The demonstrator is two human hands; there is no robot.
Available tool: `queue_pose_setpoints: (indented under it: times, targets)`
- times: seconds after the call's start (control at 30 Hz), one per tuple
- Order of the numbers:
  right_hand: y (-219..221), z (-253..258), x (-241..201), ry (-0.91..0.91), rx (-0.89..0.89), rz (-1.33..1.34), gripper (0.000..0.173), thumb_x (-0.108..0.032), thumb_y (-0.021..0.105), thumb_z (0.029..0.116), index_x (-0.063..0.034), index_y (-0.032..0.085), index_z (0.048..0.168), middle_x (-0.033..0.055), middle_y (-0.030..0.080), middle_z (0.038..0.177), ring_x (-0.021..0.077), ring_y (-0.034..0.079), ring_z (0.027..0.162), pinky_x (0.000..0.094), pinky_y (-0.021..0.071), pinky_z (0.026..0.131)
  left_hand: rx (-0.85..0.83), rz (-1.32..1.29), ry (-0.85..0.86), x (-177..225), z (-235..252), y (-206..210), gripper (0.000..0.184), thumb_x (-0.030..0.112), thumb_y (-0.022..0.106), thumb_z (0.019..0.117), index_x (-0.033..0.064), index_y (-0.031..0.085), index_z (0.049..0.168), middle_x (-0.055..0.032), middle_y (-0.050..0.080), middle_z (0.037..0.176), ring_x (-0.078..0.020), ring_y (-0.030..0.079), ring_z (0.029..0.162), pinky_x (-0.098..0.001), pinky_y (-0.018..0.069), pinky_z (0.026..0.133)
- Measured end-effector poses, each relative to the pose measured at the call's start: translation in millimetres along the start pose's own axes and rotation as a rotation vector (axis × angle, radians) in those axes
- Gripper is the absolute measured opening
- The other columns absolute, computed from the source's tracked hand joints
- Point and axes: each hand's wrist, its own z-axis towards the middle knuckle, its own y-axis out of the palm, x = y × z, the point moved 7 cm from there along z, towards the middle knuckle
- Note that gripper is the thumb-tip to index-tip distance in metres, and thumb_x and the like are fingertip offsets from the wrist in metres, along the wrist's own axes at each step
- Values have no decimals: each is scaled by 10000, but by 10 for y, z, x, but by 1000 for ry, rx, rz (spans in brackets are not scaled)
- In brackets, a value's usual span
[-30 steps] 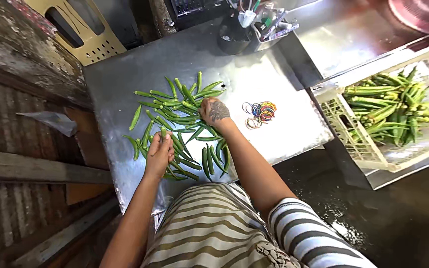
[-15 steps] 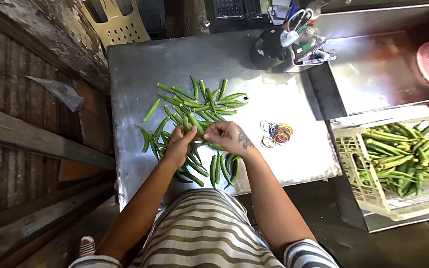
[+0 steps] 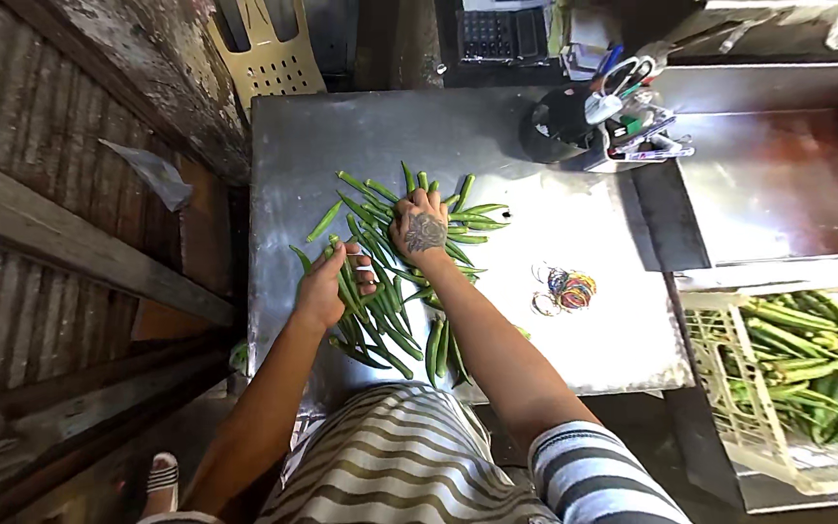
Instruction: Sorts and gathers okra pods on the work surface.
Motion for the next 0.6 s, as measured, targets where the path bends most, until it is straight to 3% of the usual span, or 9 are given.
queue_pose_setpoints:
  times: [0.1, 0.17, 0.3, 0.37, 0.43, 0.5, 0.57, 0.6]
  targets:
    - [-176, -66, 40, 0, -36, 150, 242, -249, 591, 930, -112, 722, 1081, 131, 670, 1183, 375, 550, 1225, 566, 454, 951, 12, -5, 13, -11, -5, -79, 452, 373, 301, 1134, 47, 581, 1277, -170, 705, 1071, -289, 727, 890, -455, 619, 812]
    - [-519, -156, 57, -13, 41, 337, 255, -247, 557, 946, -86, 684, 1099, 139, 689, 1092, 371, 586, 1143, 573, 445, 946, 9, -1, 37, -26, 0, -53, 429, 332, 309, 1137, 39, 582, 1289, -169, 699, 1125, -302, 720, 957, -471, 606, 856]
    - [-1202, -389, -57, -125, 48, 654, 203, -223, 615, 946, -77, 659, 1081, 57, 684, 920, 166, 673, 802, 384, 577, 708, -76, -6, 58, -123, 53, 210, 415, 310, 304, 1137, 40, 559, 1323, -176, 685, 1195, -317, 715, 1036, -472, 602, 903]
    - [-1327, -550, -158, -126, -75, 678, 153, -194, 670, 942, -79, 671, 1043, 65, 684, 849, 182, 667, 692, 418, 582, 615, -167, -61, 53, -165, 59, 437, 467, 376, 301, 1131, 58, 558, 1358, -177, 676, 1205, -321, 699, 1064, -498, 585, 930]
    - [-1232, -648, -156, -67, -202, 679, 119, -183, 685, 958, -85, 698, 1025, 67, 690, 821, 196, 672, 673, 446, 589, 614, -264, -75, 43, -206, 12, 667, 518, 491, 316, 1104, 118, 538, 1386, -140, 667, 1202, -275, 678, 1059, -480, 578, 911]
    - [-1130, -711, -35, -14, -247, 739, 129, -187, 638, 1009, -93, 713, 1054, 62, 702, 853, 169, 685, 677, 404, 612, 636, -296, -29, 36, -253, -50, 805, 457, 449, 365, 1104, 107, 554, 1341, -133, 684, 1082, -237, 690, 911, -423, 604, 801]
    - [-1140, -782, 140, -18, -204, 864, 161, -167, 593, 1038, -93, 727, 1086, 50, 709, 920, 148, 676, 760, 377, 592, 729, -329, 18, 30, -311, -98, 867, 274, 286, 422, 1109, 75, 577, 1193, -87, 642, 897, -167, 626, 692, -327, 572, 643]
    - [-1153, -834, 227, -26, -164, 923, 174, -160, 579, 1043, -91, 731, 1089, 47, 711, 928, 142, 668, 766, 364, 583, 725, -353, 40, 17, -352, -123, 857, 223, 219, 458, 1098, 60, 577, 1201, -77, 622, 873, -156, 601, 657, -312, 559, 621]
